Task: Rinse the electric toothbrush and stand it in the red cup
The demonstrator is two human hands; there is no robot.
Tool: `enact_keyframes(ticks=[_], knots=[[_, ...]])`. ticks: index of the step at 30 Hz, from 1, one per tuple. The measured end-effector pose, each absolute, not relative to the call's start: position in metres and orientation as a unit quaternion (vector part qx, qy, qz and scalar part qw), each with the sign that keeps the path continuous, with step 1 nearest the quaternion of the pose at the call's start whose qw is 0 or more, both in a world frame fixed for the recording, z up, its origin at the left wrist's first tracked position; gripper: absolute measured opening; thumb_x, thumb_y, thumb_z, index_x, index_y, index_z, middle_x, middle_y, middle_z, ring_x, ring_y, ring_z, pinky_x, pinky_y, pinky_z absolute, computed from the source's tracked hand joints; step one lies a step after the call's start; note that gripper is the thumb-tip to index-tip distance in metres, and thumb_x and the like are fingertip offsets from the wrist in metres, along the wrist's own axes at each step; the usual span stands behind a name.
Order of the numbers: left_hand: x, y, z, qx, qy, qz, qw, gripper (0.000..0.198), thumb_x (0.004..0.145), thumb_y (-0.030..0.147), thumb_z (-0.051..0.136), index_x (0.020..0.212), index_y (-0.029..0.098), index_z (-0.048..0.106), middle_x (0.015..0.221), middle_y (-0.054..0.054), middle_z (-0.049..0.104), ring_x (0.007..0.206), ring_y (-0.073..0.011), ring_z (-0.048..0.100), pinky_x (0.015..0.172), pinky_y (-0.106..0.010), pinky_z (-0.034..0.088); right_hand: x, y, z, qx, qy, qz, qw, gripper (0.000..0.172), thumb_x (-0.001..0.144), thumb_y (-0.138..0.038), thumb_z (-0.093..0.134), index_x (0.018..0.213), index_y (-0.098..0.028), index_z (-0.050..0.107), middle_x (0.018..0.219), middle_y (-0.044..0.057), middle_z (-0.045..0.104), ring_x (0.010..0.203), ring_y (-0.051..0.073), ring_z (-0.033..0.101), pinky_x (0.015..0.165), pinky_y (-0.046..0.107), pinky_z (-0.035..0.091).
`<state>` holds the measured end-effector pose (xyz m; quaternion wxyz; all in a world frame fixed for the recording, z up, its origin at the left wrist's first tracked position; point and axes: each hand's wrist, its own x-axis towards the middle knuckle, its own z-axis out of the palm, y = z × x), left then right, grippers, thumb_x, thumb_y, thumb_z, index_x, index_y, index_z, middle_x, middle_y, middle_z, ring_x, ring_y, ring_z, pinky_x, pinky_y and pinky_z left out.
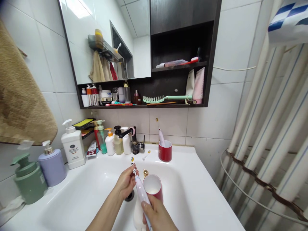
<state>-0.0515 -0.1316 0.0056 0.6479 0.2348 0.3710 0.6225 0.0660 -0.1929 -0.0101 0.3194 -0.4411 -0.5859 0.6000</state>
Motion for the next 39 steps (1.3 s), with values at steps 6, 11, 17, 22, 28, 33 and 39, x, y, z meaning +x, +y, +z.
enact_keyframes(ticks=[6,11,17,22,28,33,39], knots=[[-0.050,-0.131,0.002,0.291,0.401,0.624,0.605,0.022,0.056,0.027,0.058,0.055,0.014,0.041,0.045,0.003,0.049,0.038,-0.0044,0.042,0.042,-0.017,0.034,0.068,-0.190,-0.015,-0.467,-0.599,0.564,0.323,0.026,0.069,-0.039,0.034,0.080,-0.015,0.038,0.043,-0.008,0.038,0.027,0.003,0.032,0.028,0.016,0.025],[-0.049,-0.131,0.000,0.292,0.393,0.614,0.619,0.021,0.056,0.027,0.058,0.057,0.014,0.041,0.045,0.002,0.049,0.041,-0.0063,0.046,0.044,-0.018,0.035,0.068,-0.190,-0.017,-0.424,-0.571,0.628,0.317,0.034,0.066,-0.049,0.034,0.073,-0.016,0.037,0.044,-0.007,0.041,0.027,0.002,0.036,0.028,0.015,0.022],[-0.039,-0.138,0.002,0.294,0.386,0.586,0.649,0.018,0.063,0.029,0.052,0.059,0.013,0.044,0.049,0.000,0.052,0.046,-0.0081,0.050,0.049,-0.019,0.038,0.070,-0.185,-0.022,-0.464,-0.590,0.578,0.319,0.033,0.064,-0.049,0.038,0.069,-0.017,0.036,0.043,-0.008,0.038,0.026,0.002,0.033,0.029,0.016,0.025],[-0.031,-0.143,0.004,0.290,0.364,0.576,0.672,0.022,0.065,0.034,0.048,0.058,0.013,0.043,0.049,-0.001,0.052,0.045,-0.0099,0.051,0.051,-0.022,0.038,0.070,-0.184,-0.022,-0.457,-0.572,0.598,0.326,0.035,0.066,-0.050,0.032,0.072,-0.016,0.036,0.045,-0.007,0.039,0.025,0.003,0.033,0.027,0.016,0.023],[-0.031,-0.142,0.004,0.290,0.340,0.580,0.681,0.021,0.063,0.033,0.051,0.058,0.013,0.043,0.049,-0.001,0.051,0.045,-0.0096,0.050,0.053,-0.024,0.038,0.069,-0.186,-0.019,-0.435,-0.565,0.618,0.331,0.037,0.066,-0.053,0.030,0.069,-0.017,0.034,0.047,-0.007,0.041,0.026,0.002,0.035,0.027,0.016,0.023],[-0.032,-0.142,0.003,0.308,0.342,0.572,0.679,0.022,0.062,0.033,0.051,0.060,0.013,0.043,0.051,-0.002,0.053,0.047,-0.0115,0.051,0.051,-0.023,0.037,0.070,-0.184,-0.024,-0.464,-0.602,0.556,0.336,0.036,0.066,-0.051,0.034,0.073,-0.016,0.036,0.044,-0.008,0.038,0.026,0.003,0.033,0.028,0.017,0.024],[-0.032,-0.143,0.005,0.310,0.370,0.553,0.679,0.023,0.062,0.035,0.051,0.060,0.013,0.044,0.051,-0.002,0.053,0.047,-0.0118,0.052,0.050,-0.023,0.036,0.071,-0.185,-0.018,-0.419,-0.563,0.632,0.328,0.036,0.066,-0.053,0.031,0.069,-0.018,0.034,0.044,-0.008,0.039,0.026,0.003,0.035,0.029,0.016,0.024]])
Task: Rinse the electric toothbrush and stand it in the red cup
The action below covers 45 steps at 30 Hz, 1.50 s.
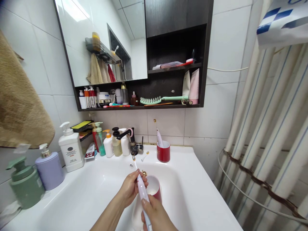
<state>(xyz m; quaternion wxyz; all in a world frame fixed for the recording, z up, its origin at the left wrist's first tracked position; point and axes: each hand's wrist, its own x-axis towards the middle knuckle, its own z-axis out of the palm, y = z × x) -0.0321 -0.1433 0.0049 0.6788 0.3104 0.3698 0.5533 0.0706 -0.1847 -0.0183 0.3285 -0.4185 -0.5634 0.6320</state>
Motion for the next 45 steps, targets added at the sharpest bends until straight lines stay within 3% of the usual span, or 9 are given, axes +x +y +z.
enact_keyframes(ticks=[7,13,16,20,26,34,42,45], knots=[[-0.035,-0.138,0.000,0.308,0.373,0.606,0.631,0.020,0.058,0.031,0.056,0.056,0.013,0.047,0.053,-0.001,0.054,0.048,-0.0083,0.050,0.054,-0.021,0.038,0.071,-0.184,-0.015,-0.458,-0.582,0.593,0.316,0.035,0.064,-0.052,0.036,0.070,-0.018,0.035,0.044,-0.008,0.039,0.025,0.002,0.033,0.027,0.016,0.023],[-0.035,-0.137,0.001,0.280,0.368,0.588,0.664,0.016,0.059,0.026,0.055,0.055,0.013,0.047,0.050,0.000,0.053,0.046,-0.0082,0.050,0.052,-0.020,0.038,0.072,-0.187,-0.014,-0.397,-0.499,0.703,0.314,0.036,0.063,-0.054,0.035,0.069,-0.019,0.032,0.045,-0.008,0.042,0.027,0.002,0.037,0.029,0.014,0.023],[-0.034,-0.138,0.002,0.274,0.367,0.584,0.670,0.015,0.061,0.025,0.054,0.056,0.013,0.047,0.051,-0.001,0.053,0.046,-0.0080,0.050,0.052,-0.020,0.038,0.071,-0.186,-0.016,-0.405,-0.517,0.683,0.319,0.036,0.064,-0.054,0.035,0.069,-0.019,0.032,0.043,-0.009,0.040,0.026,0.002,0.036,0.028,0.014,0.023],[-0.033,-0.138,0.001,0.289,0.371,0.591,0.655,0.015,0.062,0.026,0.053,0.058,0.012,0.047,0.052,-0.001,0.054,0.048,-0.0085,0.051,0.053,-0.020,0.038,0.070,-0.183,-0.022,-0.445,-0.583,0.595,0.330,0.036,0.063,-0.053,0.037,0.067,-0.018,0.033,0.040,-0.010,0.037,0.025,0.002,0.033,0.027,0.016,0.025],[-0.033,-0.138,0.002,0.302,0.349,0.593,0.659,0.018,0.061,0.029,0.053,0.056,0.013,0.045,0.049,-0.001,0.052,0.044,-0.0079,0.049,0.051,-0.021,0.038,0.069,-0.186,-0.019,-0.378,-0.537,0.677,0.331,0.038,0.063,-0.055,0.033,0.069,-0.018,0.032,0.043,-0.008,0.041,0.027,0.002,0.038,0.028,0.014,0.024],[-0.031,-0.139,0.000,0.310,0.368,0.606,0.634,0.022,0.060,0.032,0.054,0.060,0.012,0.047,0.050,0.000,0.051,0.047,-0.0078,0.049,0.054,-0.021,0.038,0.065,-0.185,-0.022,-0.448,-0.578,0.585,0.349,0.035,0.064,-0.051,0.036,0.071,-0.018,0.033,0.042,-0.010,0.036,0.025,0.002,0.032,0.026,0.015,0.022],[-0.031,-0.141,0.003,0.310,0.345,0.588,0.663,0.025,0.058,0.036,0.054,0.059,0.012,0.045,0.051,0.000,0.051,0.047,-0.0082,0.049,0.053,-0.022,0.038,0.067,-0.189,-0.021,-0.387,-0.538,0.664,0.347,0.037,0.063,-0.055,0.036,0.069,-0.018,0.033,0.044,-0.008,0.042,0.026,0.003,0.037,0.027,0.016,0.024],[-0.028,-0.144,0.005,0.325,0.362,0.595,0.640,0.028,0.059,0.039,0.052,0.063,0.012,0.047,0.052,0.000,0.051,0.048,-0.0089,0.049,0.052,-0.022,0.037,0.068,-0.187,-0.006,-0.387,-0.529,0.648,0.387,0.033,0.066,-0.051,0.035,0.065,-0.018,0.035,0.046,-0.007,0.042,0.030,0.003,0.037,0.031,0.016,0.028]])
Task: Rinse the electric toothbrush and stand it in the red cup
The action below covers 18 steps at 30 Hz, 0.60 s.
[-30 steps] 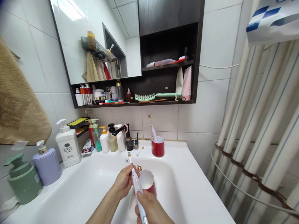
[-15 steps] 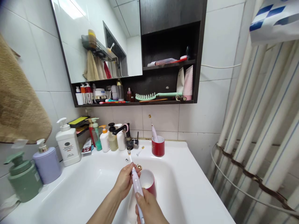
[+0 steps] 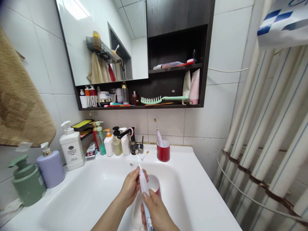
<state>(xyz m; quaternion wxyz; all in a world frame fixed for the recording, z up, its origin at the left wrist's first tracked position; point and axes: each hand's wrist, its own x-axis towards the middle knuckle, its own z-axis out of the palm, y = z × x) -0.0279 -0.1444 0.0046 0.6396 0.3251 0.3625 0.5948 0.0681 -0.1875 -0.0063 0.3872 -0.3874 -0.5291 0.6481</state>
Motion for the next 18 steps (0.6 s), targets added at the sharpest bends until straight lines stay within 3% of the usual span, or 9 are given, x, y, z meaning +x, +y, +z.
enact_keyframes(ticks=[4,7,9,14,18], knots=[[-0.027,-0.142,0.004,0.379,0.435,0.606,0.548,0.024,0.062,0.036,0.046,0.066,0.012,0.048,0.058,-0.001,0.052,0.050,-0.0084,0.048,0.050,-0.021,0.035,0.073,-0.163,0.022,-0.398,-0.540,0.519,0.529,0.023,0.070,-0.041,0.037,0.070,-0.019,0.038,0.056,-0.004,0.046,0.049,0.007,0.044,0.048,0.018,0.037],[-0.028,-0.141,0.001,0.456,0.476,0.593,0.462,0.015,0.065,0.027,0.041,0.068,0.014,0.048,0.063,-0.002,0.054,0.056,-0.0095,0.048,0.054,-0.022,0.036,0.075,-0.135,0.030,-0.430,-0.553,0.448,0.555,0.021,0.069,-0.039,0.037,0.073,-0.018,0.039,0.060,-0.003,0.045,0.057,0.009,0.046,0.052,0.019,0.038],[-0.031,-0.143,-0.002,0.548,0.492,0.553,0.389,0.013,0.064,0.023,0.040,0.068,0.015,0.049,0.065,-0.002,0.054,0.060,-0.0108,0.048,0.059,-0.024,0.037,0.074,-0.122,0.024,-0.435,-0.561,0.434,0.554,0.021,0.068,-0.036,0.037,0.079,-0.019,0.038,0.066,-0.001,0.048,0.062,0.011,0.048,0.056,0.020,0.039],[-0.038,-0.158,-0.016,0.735,0.536,0.372,0.184,0.017,0.060,0.015,0.041,0.071,0.017,0.054,0.074,-0.002,0.055,0.073,-0.0140,0.045,0.068,-0.026,0.034,0.070,-0.112,-0.007,-0.463,-0.606,0.400,0.508,0.023,0.064,-0.033,0.040,0.081,-0.017,0.042,0.063,0.000,0.053,0.053,0.013,0.049,0.052,0.025,0.039],[-0.037,-0.161,-0.025,0.807,0.519,0.258,0.110,0.023,0.058,0.015,0.044,0.079,0.017,0.054,0.084,-0.003,0.054,0.082,-0.0162,0.042,0.073,-0.027,0.032,0.072,-0.114,-0.025,-0.491,-0.630,0.357,0.483,0.021,0.064,-0.031,0.041,0.078,-0.016,0.047,0.068,0.003,0.055,0.064,0.017,0.051,0.061,0.027,0.038]])
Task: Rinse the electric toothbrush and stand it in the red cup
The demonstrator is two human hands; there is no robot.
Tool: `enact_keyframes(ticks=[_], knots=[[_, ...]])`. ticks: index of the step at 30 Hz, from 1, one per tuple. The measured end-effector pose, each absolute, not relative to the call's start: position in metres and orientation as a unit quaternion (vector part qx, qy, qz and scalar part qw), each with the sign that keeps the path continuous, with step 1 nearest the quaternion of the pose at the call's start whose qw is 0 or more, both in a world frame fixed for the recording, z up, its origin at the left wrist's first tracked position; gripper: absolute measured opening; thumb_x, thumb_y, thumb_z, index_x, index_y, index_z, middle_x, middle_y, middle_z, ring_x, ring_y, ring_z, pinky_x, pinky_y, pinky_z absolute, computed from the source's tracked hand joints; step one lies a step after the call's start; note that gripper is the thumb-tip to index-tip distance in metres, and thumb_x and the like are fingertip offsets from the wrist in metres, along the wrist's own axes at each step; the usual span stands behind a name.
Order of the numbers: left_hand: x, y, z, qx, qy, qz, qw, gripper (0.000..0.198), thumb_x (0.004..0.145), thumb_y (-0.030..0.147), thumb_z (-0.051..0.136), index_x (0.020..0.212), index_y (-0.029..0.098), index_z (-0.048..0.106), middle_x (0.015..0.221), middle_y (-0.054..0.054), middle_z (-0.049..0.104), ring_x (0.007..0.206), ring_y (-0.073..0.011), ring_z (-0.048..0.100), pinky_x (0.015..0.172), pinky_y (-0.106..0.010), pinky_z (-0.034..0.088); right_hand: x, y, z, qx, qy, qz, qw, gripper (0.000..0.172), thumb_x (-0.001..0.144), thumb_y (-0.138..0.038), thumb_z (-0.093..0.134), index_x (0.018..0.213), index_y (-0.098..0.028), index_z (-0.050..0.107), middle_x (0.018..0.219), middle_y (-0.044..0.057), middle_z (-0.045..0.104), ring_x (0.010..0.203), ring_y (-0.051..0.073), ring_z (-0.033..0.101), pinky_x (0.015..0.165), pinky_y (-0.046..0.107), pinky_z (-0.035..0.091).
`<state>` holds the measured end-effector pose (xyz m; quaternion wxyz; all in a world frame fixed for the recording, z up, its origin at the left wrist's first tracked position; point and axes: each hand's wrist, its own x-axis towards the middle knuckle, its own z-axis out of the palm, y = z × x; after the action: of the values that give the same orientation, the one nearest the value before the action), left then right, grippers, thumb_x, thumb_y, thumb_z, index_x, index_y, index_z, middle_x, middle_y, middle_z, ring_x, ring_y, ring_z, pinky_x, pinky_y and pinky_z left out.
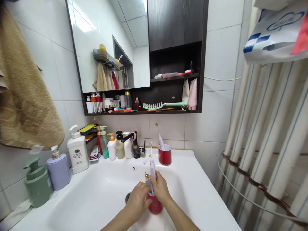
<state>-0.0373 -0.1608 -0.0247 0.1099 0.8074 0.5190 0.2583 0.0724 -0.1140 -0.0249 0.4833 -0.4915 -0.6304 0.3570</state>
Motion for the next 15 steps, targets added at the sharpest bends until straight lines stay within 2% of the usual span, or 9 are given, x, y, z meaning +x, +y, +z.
enact_keyframes(ticks=[4,10,15], knots=[[-0.030,-0.158,-0.026,0.830,0.518,0.178,0.103,0.026,0.060,0.016,0.042,0.083,0.016,0.054,0.093,-0.004,0.051,0.088,-0.0174,0.040,0.077,-0.027,0.031,0.076,-0.116,-0.032,-0.515,-0.640,0.313,0.477,0.022,0.063,-0.030,0.042,0.076,-0.014,0.051,0.083,0.008,0.055,0.081,0.019,0.049,0.074,0.027,0.034],[-0.013,-0.159,-0.006,0.846,0.501,0.152,0.102,0.021,0.061,0.015,0.040,0.075,0.017,0.055,0.087,-0.002,0.053,0.083,-0.0155,0.043,0.070,-0.024,0.034,0.096,-0.121,-0.023,-0.543,-0.641,0.290,0.459,0.024,0.066,-0.032,0.038,0.073,-0.014,0.052,0.070,0.006,0.060,0.066,0.017,0.054,0.060,0.024,0.039],[0.020,-0.143,0.023,0.880,0.426,0.199,0.067,0.020,0.061,0.015,0.041,0.074,0.017,0.055,0.083,-0.004,0.053,0.081,-0.0176,0.044,0.067,-0.027,0.035,0.137,-0.113,0.008,-0.574,-0.627,0.243,0.467,0.025,0.068,-0.035,0.035,0.074,-0.015,0.050,0.067,0.005,0.059,0.064,0.017,0.053,0.058,0.025,0.038]])
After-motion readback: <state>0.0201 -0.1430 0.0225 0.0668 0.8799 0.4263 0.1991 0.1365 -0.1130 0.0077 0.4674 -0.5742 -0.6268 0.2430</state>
